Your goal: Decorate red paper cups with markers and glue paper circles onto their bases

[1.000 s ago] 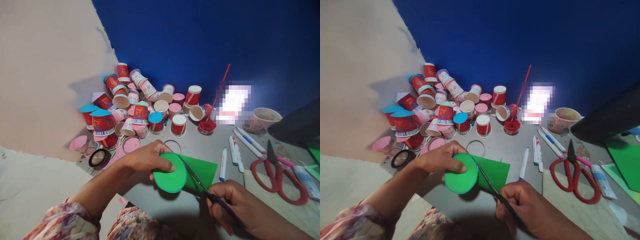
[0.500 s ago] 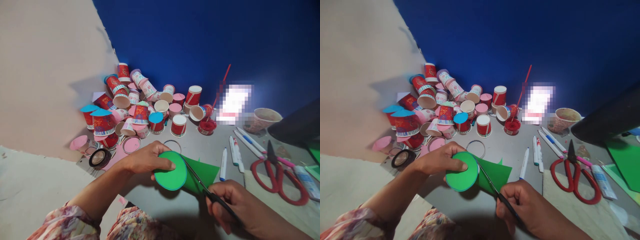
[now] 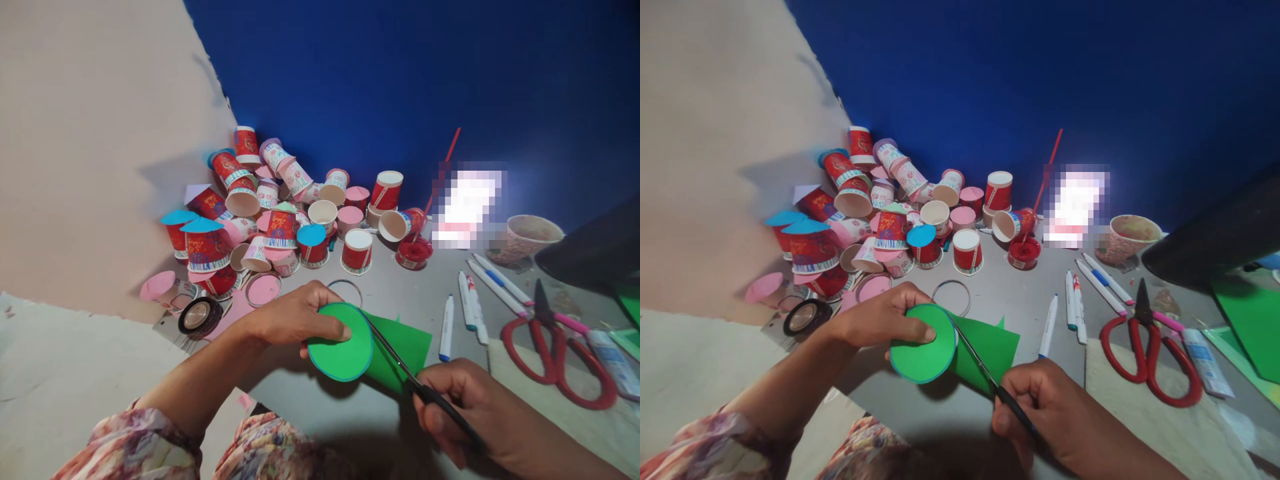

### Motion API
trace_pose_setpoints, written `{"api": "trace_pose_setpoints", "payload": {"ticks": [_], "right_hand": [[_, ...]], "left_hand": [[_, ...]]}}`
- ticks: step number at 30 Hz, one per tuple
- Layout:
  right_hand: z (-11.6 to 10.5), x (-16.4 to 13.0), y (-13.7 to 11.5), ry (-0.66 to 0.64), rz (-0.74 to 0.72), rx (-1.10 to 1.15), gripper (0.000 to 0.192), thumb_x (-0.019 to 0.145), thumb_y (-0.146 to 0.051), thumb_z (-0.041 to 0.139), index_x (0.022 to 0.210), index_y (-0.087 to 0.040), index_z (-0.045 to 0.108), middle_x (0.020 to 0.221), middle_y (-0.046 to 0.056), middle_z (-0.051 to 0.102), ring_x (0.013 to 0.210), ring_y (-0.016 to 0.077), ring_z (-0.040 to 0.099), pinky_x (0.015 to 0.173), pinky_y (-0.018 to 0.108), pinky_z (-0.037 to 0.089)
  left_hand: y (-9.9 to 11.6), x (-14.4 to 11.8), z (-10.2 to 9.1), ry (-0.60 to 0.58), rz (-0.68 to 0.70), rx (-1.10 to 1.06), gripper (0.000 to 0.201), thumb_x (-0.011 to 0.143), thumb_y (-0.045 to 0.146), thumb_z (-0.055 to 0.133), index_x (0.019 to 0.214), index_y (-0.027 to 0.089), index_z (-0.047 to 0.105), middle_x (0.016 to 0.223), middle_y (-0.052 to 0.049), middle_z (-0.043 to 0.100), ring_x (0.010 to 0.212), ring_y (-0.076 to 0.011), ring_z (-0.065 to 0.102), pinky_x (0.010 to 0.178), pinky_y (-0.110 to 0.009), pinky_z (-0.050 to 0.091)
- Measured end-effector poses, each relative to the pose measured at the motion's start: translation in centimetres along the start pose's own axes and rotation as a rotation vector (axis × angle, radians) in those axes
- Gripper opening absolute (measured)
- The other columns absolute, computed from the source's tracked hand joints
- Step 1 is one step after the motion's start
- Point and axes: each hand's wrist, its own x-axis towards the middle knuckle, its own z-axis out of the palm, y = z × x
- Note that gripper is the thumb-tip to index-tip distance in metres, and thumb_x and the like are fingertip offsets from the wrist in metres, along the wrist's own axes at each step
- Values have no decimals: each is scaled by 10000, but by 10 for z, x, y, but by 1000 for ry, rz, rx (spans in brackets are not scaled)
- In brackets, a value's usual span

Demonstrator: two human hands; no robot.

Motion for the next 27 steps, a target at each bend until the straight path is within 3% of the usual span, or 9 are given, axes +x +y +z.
{"api": "trace_pose_setpoints", "payload": {"ticks": [8, 14, 19, 23, 27], "right_hand": [[1, -1, 0, 1, 6, 12, 692, 654, -843, 775, 659, -159, 667, 485, -12, 543, 463, 86, 401, 464, 228, 244], [0, -1, 2, -13, -19, -9, 688, 702, -841, 738, 654, -159, 655, 487, -17, 524, 467, 86, 422, 486, 236, 257], [-1, -2, 1, 4, 5, 21, 672, 694, -824, 757, 650, -164, 642, 494, -21, 531, 468, 83, 422, 495, 235, 272], [-1, -1, 4, 3, 6, 42, 748, 636, -903, 731, 651, -161, 644, 484, -16, 536, 466, 80, 399, 492, 238, 249], [-2, 1, 6, -8, -9, 26, 770, 642, -923, 708, 635, -156, 649, 488, -6, 542, 489, 89, 429, 515, 241, 260]], "left_hand": [[6, 1, 1, -58, -25, 44, 205, 766, 294, 699, 637, 164, 607, 487, 48, 509, 393, -74, 464, 346, -155, 370], [4, 1, -2, -92, -21, 61, 218, 787, 317, 705, 665, 156, 621, 513, 45, 511, 412, -70, 450, 361, -158, 365], [1, -2, -6, 12, 30, 21, 232, 798, 345, 758, 740, 138, 672, 607, 28, 572, 517, -82, 522, 490, -178, 451], [-3, -3, -7, 119, 72, -11, 313, 837, 436, 754, 764, 137, 701, 620, 22, 575, 535, -83, 515, 503, -183, 416], [-6, -3, -5, 104, 46, -33, 336, 852, 459, 739, 722, 155, 677, 567, 24, 561, 485, -94, 521, 481, -205, 412]]}}
